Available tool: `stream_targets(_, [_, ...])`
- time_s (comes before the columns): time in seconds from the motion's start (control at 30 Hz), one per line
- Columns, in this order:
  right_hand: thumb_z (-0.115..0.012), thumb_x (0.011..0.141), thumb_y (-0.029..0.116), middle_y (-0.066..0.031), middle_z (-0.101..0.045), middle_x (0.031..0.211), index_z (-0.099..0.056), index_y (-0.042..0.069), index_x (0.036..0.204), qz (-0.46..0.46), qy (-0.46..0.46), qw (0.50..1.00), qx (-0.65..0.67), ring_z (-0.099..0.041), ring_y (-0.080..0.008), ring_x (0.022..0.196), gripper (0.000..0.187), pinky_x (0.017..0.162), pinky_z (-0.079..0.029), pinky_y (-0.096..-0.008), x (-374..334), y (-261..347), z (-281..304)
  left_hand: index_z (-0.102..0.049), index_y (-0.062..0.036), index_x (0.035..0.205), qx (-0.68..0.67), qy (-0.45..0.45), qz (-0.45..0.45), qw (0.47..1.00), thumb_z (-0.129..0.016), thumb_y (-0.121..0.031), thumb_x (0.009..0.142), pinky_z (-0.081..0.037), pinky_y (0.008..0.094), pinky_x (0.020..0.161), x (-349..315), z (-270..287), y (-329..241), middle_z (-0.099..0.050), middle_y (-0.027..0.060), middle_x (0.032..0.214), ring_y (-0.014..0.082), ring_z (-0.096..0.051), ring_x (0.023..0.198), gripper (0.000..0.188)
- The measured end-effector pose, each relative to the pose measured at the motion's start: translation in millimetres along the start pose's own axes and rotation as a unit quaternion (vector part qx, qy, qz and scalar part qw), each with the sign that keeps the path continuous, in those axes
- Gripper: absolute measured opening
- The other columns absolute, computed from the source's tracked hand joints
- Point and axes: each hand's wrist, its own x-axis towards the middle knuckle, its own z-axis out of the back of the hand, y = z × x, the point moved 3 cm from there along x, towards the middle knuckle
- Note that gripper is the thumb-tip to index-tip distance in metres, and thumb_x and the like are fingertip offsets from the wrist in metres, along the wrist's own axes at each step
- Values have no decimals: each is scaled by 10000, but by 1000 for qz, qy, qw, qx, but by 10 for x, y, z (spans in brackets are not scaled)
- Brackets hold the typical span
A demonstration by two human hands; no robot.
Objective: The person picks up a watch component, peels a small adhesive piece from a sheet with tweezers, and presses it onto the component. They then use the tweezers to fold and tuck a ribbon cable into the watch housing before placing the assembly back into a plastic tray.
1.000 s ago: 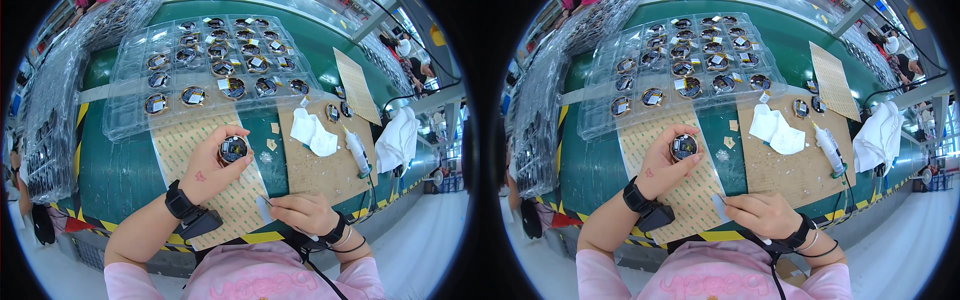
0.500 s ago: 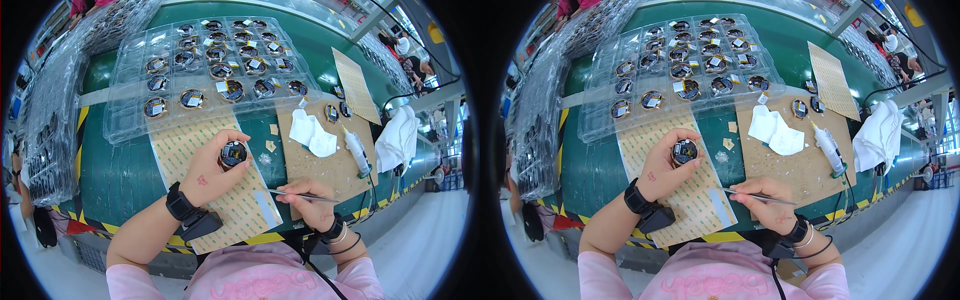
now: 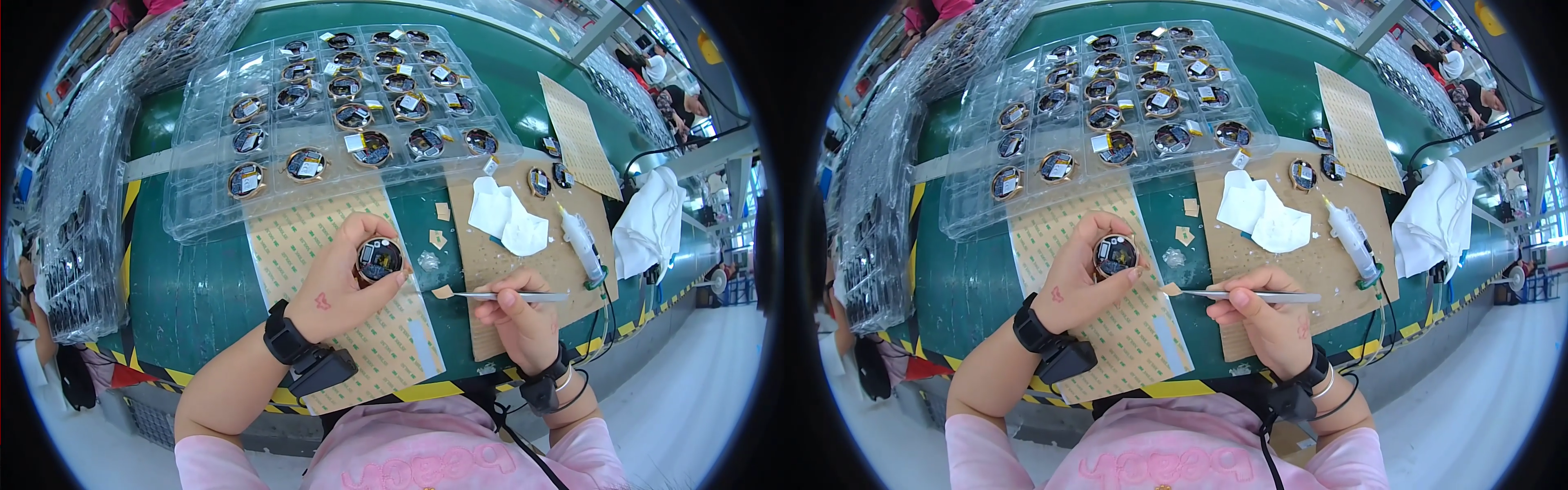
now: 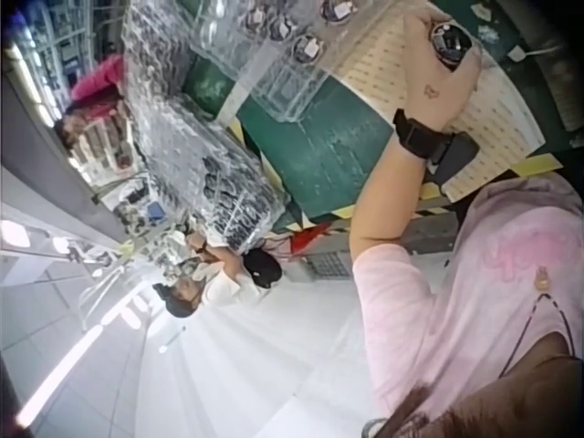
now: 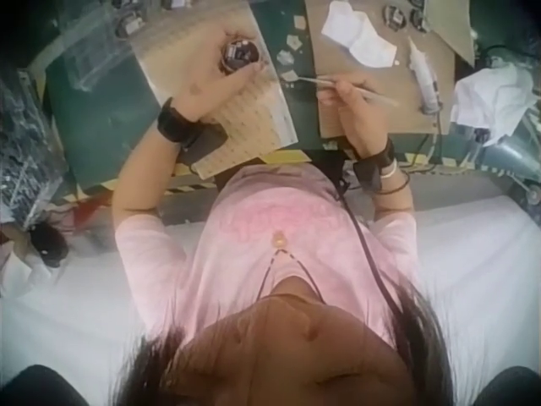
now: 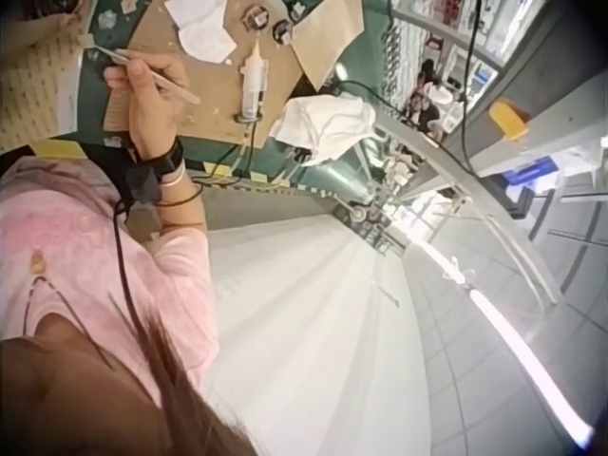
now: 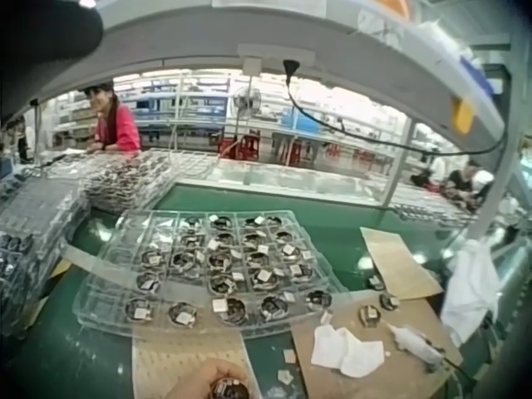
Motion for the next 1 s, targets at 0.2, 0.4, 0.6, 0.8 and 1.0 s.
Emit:
stream_targets(0.2, [-651,907,157,-130,-669,939,-560,29,982,11,7,999,35,-695,-187,760,173,692,-577,-272,59,60,-13,-450,-49,1139,-24,54,6,998,-650,11,815,-505,254,779,-3,-41,1,-579,50,972,104,-614,899,385])
stream_targets(0.4, [-633,920,154,-125,-666,952,-550,30,990,23,32,999,5,-694,-181,763,165,686,-579,-277,53,54,14,-455,-50,1142,-42,49,9,998,-649,14,816,-504,258,792,14,-26,-1,-581,44,976,101,-608,903,385])
stream_targets(0.6, [-615,931,156,-144,-669,949,-548,28,989,-14,21,999,42,-694,-183,761,156,691,-583,-284,58,9,73,-463,-55,1147,-45,54,16,997,-670,2,809,-504,249,788,10,-22,15,-583,39,987,92,-604,907,401])
stream_targets(0.8, [-594,941,146,-161,-673,938,-545,22,969,-44,17,997,68,-696,-181,756,136,686,-583,-273,64,-25,35,-478,-66,1148,-56,53,5,997,-772,-59,760,-504,230,763,-1,-29,-19,-588,28,977,77,-599,896,487])
stream_targets(1.0, [-592,940,135,-170,-675,932,-548,13,952,-43,19,999,25,-699,-183,761,130,687,-581,-263,52,-34,-65,-484,-68,1146,-17,57,4,998,-818,-108,734,-503,224,736,-35,-55,-52,-595,19,947,72,-603,856,532])
